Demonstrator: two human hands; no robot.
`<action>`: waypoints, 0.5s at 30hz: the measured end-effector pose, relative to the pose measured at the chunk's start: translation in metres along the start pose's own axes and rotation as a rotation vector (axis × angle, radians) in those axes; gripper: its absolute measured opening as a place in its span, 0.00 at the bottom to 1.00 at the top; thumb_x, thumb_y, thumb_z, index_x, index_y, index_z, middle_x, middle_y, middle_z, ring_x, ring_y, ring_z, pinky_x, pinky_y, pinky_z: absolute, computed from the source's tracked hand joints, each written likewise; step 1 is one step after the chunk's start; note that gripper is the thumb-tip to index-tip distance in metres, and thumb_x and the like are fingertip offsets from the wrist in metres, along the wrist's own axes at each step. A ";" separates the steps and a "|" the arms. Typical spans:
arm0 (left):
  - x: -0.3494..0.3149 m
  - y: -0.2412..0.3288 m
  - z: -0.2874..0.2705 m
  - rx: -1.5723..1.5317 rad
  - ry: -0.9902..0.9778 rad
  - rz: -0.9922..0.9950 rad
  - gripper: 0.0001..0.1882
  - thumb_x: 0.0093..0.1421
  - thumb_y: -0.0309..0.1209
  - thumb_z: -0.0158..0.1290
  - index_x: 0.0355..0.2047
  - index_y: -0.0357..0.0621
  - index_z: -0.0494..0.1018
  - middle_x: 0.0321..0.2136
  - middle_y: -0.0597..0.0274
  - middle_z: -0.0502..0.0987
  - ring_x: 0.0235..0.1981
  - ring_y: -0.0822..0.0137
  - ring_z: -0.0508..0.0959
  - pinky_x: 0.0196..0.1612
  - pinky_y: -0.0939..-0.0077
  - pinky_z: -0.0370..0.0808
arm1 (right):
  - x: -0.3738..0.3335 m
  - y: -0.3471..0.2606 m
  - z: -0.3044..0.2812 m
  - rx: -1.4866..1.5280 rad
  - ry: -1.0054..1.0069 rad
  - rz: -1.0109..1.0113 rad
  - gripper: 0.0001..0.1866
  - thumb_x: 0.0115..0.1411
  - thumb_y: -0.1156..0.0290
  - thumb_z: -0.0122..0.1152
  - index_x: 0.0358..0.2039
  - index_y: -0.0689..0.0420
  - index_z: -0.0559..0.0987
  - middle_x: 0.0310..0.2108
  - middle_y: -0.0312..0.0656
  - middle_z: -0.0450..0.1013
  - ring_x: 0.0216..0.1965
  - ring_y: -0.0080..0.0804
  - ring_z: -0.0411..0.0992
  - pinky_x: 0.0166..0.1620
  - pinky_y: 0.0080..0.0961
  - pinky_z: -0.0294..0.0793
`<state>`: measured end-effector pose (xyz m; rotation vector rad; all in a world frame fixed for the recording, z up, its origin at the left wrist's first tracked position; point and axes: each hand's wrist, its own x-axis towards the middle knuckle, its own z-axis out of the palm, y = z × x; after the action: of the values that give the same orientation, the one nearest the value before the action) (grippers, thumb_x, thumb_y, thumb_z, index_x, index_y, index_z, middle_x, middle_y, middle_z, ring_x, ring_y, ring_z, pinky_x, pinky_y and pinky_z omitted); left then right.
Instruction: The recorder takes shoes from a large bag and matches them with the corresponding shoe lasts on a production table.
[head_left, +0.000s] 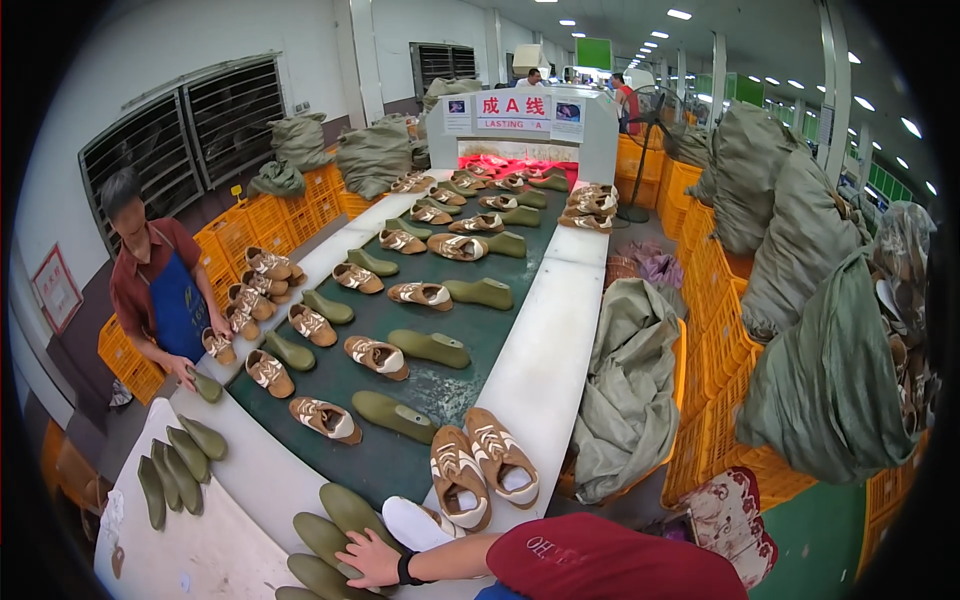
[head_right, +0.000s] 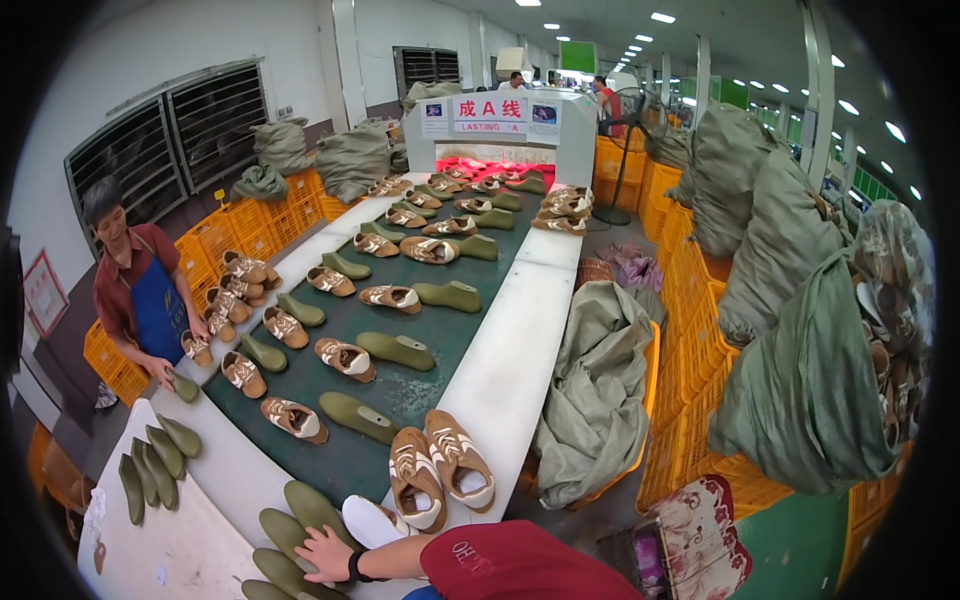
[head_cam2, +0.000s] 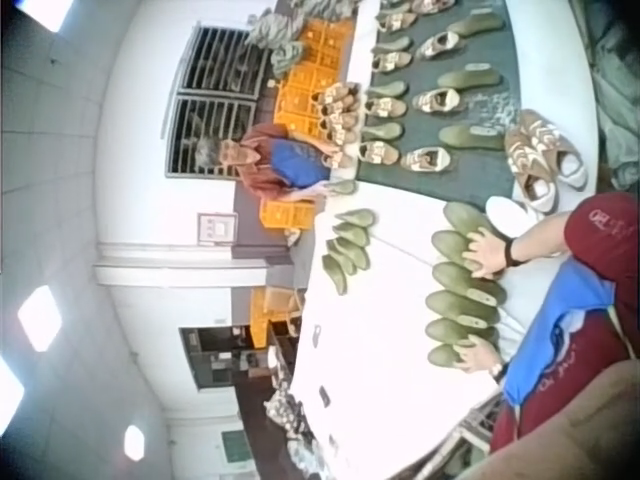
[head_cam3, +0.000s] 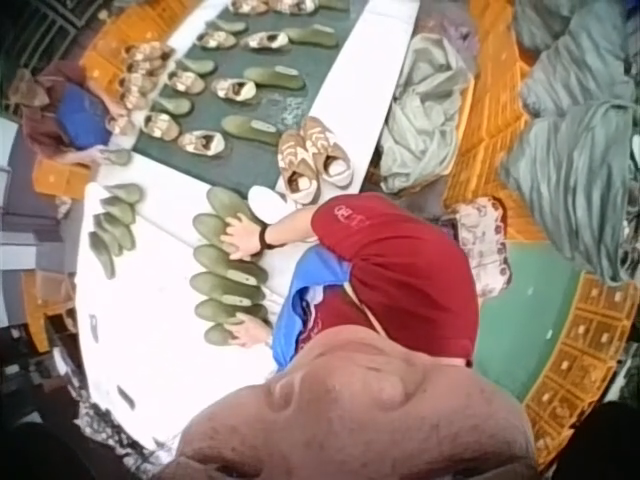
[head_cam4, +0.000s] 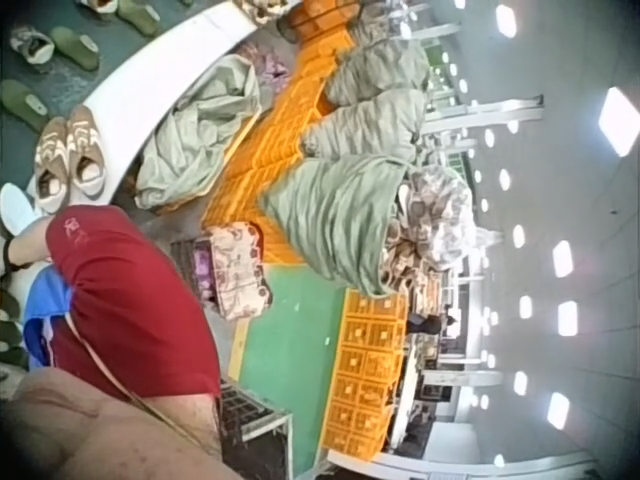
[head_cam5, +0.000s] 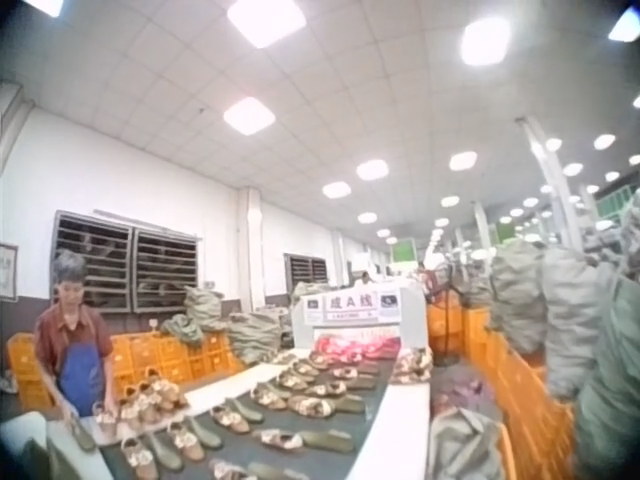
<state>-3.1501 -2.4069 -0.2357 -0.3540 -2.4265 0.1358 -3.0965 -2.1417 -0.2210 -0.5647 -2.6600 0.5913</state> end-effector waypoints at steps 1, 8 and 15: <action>0.002 0.001 -0.002 -0.019 -0.046 -0.018 0.27 0.56 0.53 0.48 0.50 0.52 0.69 0.41 0.65 0.74 0.48 0.47 0.68 0.40 0.52 0.70 | 0.001 0.001 0.000 -0.002 -0.002 0.000 0.34 0.50 0.46 0.55 0.52 0.56 0.69 0.43 0.46 0.66 0.57 0.50 0.55 0.54 0.55 0.56; 0.008 -0.003 -0.026 -0.082 -0.188 -0.043 0.27 0.56 0.52 0.48 0.51 0.50 0.68 0.43 0.63 0.74 0.49 0.47 0.67 0.42 0.51 0.70 | -0.003 -0.006 0.001 -0.018 -0.013 0.004 0.34 0.50 0.45 0.55 0.52 0.55 0.69 0.42 0.46 0.67 0.57 0.50 0.54 0.54 0.55 0.56; 0.000 -0.005 -0.015 -0.219 -0.226 -0.180 0.31 0.52 0.55 0.51 0.52 0.53 0.68 0.46 0.54 0.72 0.50 0.49 0.67 0.46 0.48 0.67 | -0.008 -0.010 0.001 -0.066 0.014 -0.021 0.33 0.49 0.45 0.55 0.50 0.54 0.70 0.42 0.46 0.68 0.55 0.49 0.56 0.54 0.55 0.56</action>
<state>-3.1418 -2.4119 -0.2227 -0.2239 -2.6911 -0.1802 -3.0932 -2.1538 -0.2190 -0.5568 -2.6770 0.4936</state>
